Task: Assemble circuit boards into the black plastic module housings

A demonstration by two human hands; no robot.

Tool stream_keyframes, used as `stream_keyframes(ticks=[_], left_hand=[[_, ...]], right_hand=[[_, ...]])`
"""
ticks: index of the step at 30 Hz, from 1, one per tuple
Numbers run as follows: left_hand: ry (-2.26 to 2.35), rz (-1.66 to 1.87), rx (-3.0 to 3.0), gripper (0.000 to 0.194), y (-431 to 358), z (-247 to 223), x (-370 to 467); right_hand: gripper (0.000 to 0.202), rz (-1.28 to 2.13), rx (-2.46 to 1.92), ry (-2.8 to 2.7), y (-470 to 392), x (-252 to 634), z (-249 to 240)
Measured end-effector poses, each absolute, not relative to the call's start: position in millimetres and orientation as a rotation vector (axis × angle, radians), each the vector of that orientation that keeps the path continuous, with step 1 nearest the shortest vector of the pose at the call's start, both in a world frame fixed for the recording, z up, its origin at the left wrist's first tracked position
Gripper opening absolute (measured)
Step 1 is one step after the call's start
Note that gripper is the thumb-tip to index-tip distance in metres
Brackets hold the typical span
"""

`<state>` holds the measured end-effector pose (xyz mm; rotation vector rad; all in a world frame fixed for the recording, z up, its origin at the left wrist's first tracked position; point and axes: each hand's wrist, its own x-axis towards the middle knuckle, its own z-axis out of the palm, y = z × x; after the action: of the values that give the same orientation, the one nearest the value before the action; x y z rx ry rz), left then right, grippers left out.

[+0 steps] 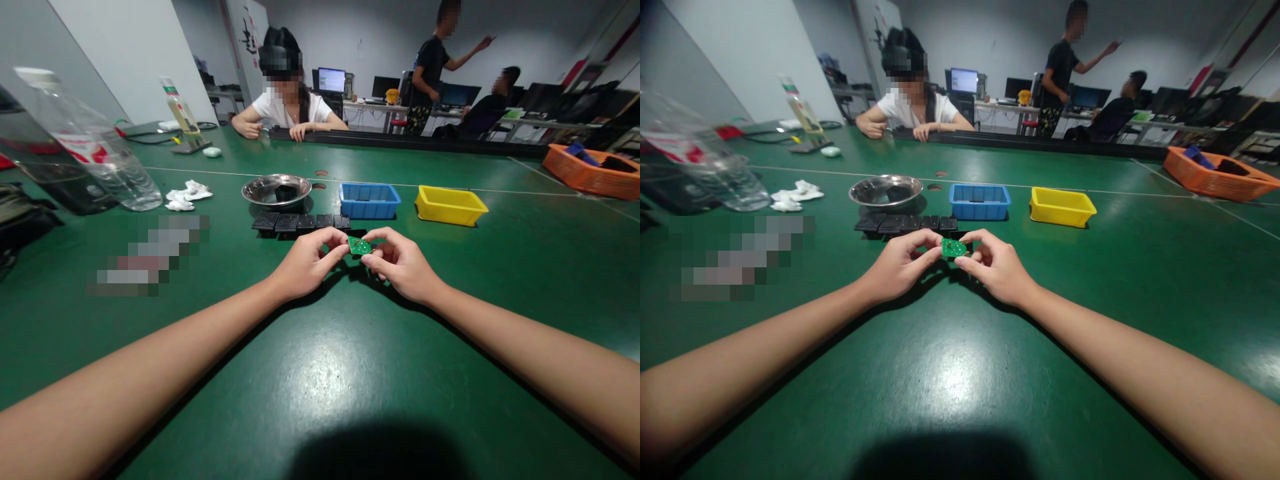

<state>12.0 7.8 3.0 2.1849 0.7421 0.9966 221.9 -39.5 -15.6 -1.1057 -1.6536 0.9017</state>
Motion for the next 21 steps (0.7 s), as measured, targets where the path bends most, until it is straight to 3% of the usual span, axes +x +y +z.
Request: stream_keyframes(ticks=[13,18,21], left_hand=[[0.764,1.037,2.225,0.024,7.6,1.7,12.1],[0.780,1.045,2.188,0.022,6.8,1.2,12.1],[0.788,1.037,2.169,0.023,6.4,0.2,13.2]], right_hand=[[0.048,0.946,-1.092,-1.659,-39.3,221.1,-13.5],[0.038,0.916,-1.101,-1.707,-39.4,221.5,-13.4],[0.043,0.916,-1.111,-1.741,-38.8,220.7,-13.6]])
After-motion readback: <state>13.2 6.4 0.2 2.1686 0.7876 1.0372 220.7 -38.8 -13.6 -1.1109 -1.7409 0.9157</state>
